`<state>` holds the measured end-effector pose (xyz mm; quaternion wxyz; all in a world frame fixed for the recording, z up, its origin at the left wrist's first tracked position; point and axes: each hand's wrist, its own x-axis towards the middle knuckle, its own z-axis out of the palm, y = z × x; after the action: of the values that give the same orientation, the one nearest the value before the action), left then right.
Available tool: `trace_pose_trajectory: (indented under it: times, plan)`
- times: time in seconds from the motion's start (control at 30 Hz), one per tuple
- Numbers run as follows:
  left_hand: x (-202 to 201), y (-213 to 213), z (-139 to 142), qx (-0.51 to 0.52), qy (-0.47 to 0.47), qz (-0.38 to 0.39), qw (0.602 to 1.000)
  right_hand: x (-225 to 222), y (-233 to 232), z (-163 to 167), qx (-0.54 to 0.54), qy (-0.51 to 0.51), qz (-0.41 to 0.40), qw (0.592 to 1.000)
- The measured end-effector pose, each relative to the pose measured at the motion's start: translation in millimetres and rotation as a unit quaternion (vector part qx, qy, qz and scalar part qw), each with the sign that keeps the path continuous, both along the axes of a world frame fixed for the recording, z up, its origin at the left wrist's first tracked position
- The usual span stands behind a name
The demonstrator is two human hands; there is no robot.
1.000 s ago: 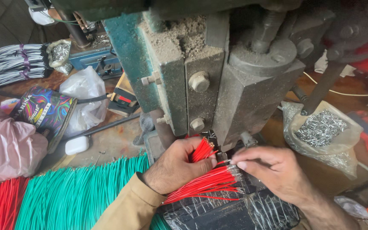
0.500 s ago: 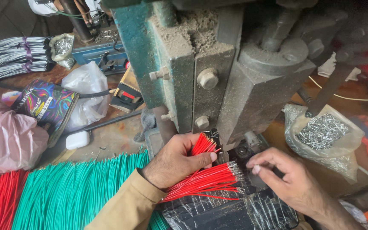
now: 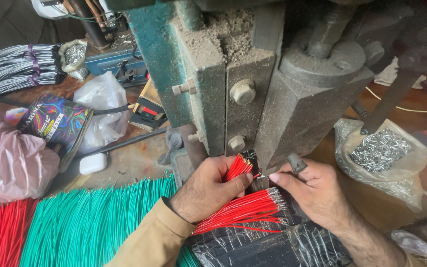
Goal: The person holds a bundle of red insulated wires and places the stripped end of one wire into a press machine, then operates the press to crimp a metal terminal onto the wire end. They repeat this cycle wire by wire, taking terminals from a pile beside the machine, and finished wires accumulate in the bundle.
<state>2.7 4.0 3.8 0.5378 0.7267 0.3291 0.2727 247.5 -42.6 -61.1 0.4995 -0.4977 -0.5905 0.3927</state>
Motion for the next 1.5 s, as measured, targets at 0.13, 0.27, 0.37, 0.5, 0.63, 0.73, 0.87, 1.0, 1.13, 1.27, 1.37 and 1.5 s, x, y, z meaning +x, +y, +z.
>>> trace_pose_trajectory:
  times: [0.13, 0.27, 0.37, 0.5, 0.63, 0.73, 0.87, 1.0, 1.13, 1.27, 1.37, 1.5]
  plan:
    - [1, 1, -2, -0.014, -0.014, -0.010, 1.000, 1, 2, -2, -0.022, -0.047, -0.020, 0.998]
    - [1, 1, -3, -0.019, -0.006, -0.008, 1.000, 0, 3, -2, -0.007, -0.055, -0.019, 0.998]
    - [0, 1, -3, -0.034, 0.018, 0.002, 0.999, 0, 4, 1, -0.064, -0.088, -0.052, 0.993]
    - [0, 1, -3, -0.028, -0.001, -0.007, 1.000, -5, 3, 6, -0.060, -0.076, -0.035, 0.995]
    - [-1, 0, -3, -0.039, -0.015, -0.002, 0.999, -4, -7, 10, -0.055, 0.006, 0.002, 0.998]
    - [-1, -1, -5, -0.016, -0.033, -0.021, 0.999, 14, -20, 13, 0.045, 0.019, 0.064, 0.997]
    - [2, 0, -9, -0.002, -0.050, -0.038, 0.998, 66, -25, 24, 0.054, -0.207, -0.102, 0.971]
    - [1, 1, -9, 0.021, -0.038, -0.025, 0.999, 133, -8, 36, -0.039, -0.464, -0.221, 0.857]
    - [1, 2, -7, -0.014, -0.060, -0.036, 0.997, 171, 6, 25, -0.068, -0.591, -0.168, 0.786]
    - [0, 1, -6, -0.003, -0.048, -0.034, 0.998, 189, 7, 6, -0.108, -0.540, -0.184, 0.814]
    - [0, 1, -5, -0.006, -0.045, -0.033, 0.998, 202, 9, 0, -0.047, -0.539, -0.201, 0.816]
    - [0, 0, -4, -0.002, -0.048, -0.033, 0.998, 216, 14, -6, -0.016, -0.451, -0.236, 0.861]
